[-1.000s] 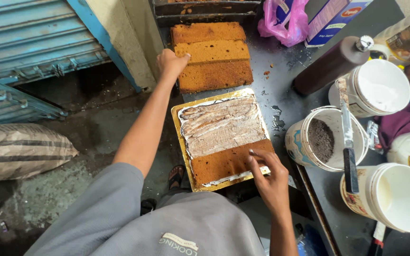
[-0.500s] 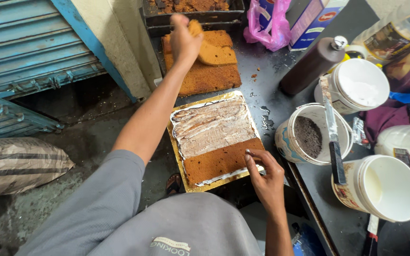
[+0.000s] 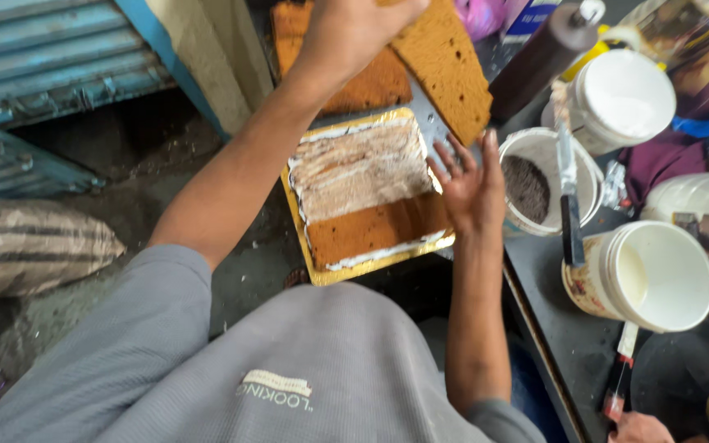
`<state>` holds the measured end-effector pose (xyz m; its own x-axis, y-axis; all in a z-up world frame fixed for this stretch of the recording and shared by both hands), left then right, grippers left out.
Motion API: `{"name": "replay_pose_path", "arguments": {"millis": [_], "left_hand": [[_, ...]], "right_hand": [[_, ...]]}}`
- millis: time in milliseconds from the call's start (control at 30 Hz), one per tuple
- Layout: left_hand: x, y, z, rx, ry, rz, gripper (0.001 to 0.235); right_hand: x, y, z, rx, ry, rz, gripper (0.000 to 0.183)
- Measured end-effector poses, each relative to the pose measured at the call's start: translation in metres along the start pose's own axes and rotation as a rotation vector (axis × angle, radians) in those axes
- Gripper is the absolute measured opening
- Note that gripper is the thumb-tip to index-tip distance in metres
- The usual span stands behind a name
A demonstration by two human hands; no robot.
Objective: The person spreads white frosting on a rectangular cake layer using a spatula, then drizzles chocolate syrup over it. They sprinkle chocolate crumbs and spread them evenly, then place another cake layer on top and sprinkle crumbs on the second layer.
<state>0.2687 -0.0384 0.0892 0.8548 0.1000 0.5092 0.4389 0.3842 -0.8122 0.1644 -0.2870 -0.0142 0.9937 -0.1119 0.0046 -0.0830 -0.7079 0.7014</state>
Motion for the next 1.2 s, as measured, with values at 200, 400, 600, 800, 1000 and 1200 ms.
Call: {"name": "replay_pose_path", "arguments": {"millis": [200, 400, 600, 800, 1000, 1200], "left_hand": [[-0.133, 0.056, 0.048, -0.488, 0.101, 0.585, 0.056], [-0.218, 0.084, 0.047, -0.481, 0.041, 0.756, 0.055], [-0.228, 0.083, 0.049, -0.094, 0.030, 0.744, 0.046], [-0.223, 0.076, 0.052, 0.198, 0.117, 0.555, 0.036], [-0.214, 0.041, 0.062, 0.609, 0.101, 0.398, 0.044], [-0.222, 0.035, 0.025, 0.571, 0.540, 0.332, 0.054]], "right_hand": [[0.021, -0.002, 0.023, -0.274, 0.113, -0.107, 0.050], [0.048, -0.020, 0.011, -0.897, 0.337, -0.127, 0.040], [0.059, -0.032, 0.015, -1.050, 0.412, -0.177, 0.031], [0.053, -0.035, 0.026, -1.286, 0.523, 0.009, 0.029], [0.005, -0.014, 0.012, -1.809, 0.606, 0.371, 0.033], [-0.047, -0.009, -0.010, -1.672, 0.924, 0.301, 0.058]]}}
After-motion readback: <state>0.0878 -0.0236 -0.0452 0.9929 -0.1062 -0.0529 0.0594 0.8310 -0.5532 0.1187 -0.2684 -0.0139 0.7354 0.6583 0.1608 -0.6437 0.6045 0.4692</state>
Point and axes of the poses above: each hand's wrist, its own x-axis towards the middle knuckle, its own z-axis out of the back of the hand, y = z × x, the point moved 4 cm from there along x, towards the middle knuckle, and after that the axes turned 12 degrees about z, right-handed, at the moved point
